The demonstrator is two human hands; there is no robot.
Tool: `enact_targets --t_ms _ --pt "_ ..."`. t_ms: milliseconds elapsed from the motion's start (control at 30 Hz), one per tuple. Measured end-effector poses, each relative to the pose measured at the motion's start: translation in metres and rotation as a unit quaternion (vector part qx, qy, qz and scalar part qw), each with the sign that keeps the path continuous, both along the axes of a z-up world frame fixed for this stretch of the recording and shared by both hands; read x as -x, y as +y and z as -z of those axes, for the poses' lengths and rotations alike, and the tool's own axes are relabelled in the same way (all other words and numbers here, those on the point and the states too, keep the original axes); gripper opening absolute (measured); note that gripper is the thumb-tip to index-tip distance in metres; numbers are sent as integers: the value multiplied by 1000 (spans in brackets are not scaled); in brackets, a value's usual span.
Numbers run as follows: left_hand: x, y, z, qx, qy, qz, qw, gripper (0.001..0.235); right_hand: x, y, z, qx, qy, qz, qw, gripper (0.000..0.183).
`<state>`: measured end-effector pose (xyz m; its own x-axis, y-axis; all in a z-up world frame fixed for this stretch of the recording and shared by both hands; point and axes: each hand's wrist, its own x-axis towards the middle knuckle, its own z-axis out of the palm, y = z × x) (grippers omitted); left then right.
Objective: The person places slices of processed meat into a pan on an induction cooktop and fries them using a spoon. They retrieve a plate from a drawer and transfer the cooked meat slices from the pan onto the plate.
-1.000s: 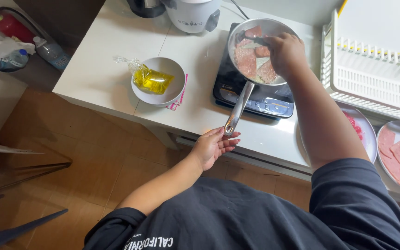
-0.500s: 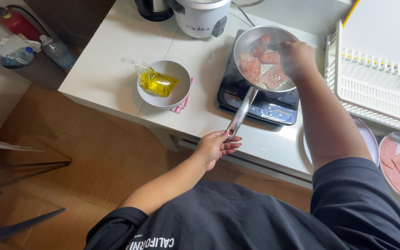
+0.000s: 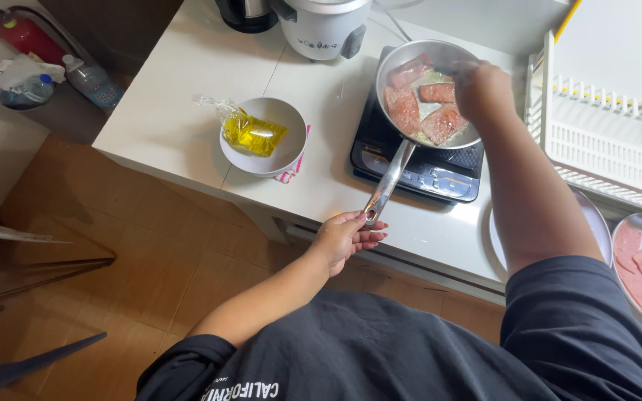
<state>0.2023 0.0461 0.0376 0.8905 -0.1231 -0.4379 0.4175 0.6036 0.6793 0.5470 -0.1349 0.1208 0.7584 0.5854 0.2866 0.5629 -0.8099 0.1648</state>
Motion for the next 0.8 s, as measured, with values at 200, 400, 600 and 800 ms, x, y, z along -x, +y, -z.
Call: enact_targets --t_ms 200,400,600,800 --pt "0 0 -1 -10 -2 6 1000 37 12 8 1 -49 -27 -44 997 31" --pt "2 2 -7 -11 -3 2 1000 36 18 -5 -8 -4 36 37 999 24" --pt "3 2 -10 -17 4 0 1000 36 23 2 -24 -63 -5 -26 998 23" --pt "-1 2 -1 -11 -1 -8 1000 36 8 3 -14 -53 -4 3 999 22"
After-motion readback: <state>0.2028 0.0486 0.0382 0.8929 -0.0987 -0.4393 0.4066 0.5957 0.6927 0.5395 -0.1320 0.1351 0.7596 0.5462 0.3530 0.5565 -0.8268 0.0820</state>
